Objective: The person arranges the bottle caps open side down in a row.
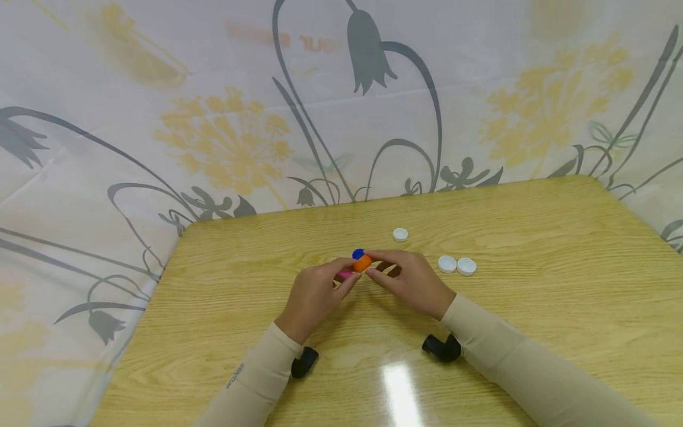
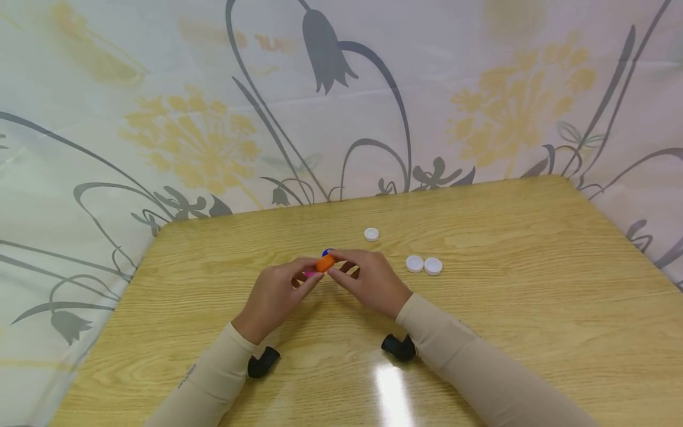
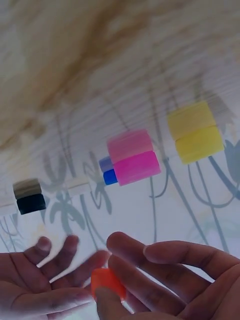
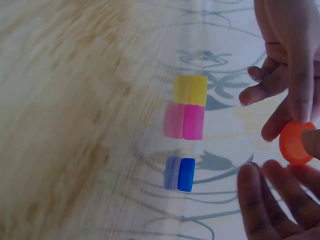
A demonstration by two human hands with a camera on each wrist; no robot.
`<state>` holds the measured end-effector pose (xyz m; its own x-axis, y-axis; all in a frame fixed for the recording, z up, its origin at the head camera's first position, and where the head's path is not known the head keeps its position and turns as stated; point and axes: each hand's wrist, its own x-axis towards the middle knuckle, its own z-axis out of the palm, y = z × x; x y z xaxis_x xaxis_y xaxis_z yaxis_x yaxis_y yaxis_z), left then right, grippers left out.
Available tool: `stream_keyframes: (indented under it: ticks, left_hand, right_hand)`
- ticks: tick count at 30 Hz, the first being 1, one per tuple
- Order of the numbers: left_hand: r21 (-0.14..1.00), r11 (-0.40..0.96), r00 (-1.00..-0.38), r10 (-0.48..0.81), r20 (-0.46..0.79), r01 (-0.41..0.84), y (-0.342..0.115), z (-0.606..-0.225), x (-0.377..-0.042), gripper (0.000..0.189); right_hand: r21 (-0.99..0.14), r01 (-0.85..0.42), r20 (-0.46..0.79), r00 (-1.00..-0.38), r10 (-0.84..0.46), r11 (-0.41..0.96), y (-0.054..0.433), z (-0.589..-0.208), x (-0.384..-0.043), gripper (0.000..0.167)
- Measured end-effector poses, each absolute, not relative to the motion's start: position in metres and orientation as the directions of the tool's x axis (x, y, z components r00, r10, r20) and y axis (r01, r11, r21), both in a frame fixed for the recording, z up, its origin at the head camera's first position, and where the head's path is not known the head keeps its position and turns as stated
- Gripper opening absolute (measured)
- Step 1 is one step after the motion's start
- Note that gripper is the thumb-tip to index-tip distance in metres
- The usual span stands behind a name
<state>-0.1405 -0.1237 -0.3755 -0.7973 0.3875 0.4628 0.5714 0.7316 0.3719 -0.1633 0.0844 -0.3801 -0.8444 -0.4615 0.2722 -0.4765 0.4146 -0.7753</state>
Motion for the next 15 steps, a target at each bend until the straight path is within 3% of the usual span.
stream_keyframes:
  ticks: [6,15]
  left_hand:
    - [0.443,0.681,-0.803,0.4,0.443,0.583,-0.1236,-0.3739,-0.1398,0.023]
    - [0.468,0.683,-0.821,0.389,0.417,0.561,-0.1241,-0.3744,-0.1393,0.037]
  right_hand:
    - [-0.745,-0.546,0.375,-0.818,-0.436,0.384,0.0836,-0.3788,-0.1624,0.033]
    - [-0.791,-0.488,0.336,-0.85,-0.405,0.368,0.0832,-0.3785,-0.1616,0.029]
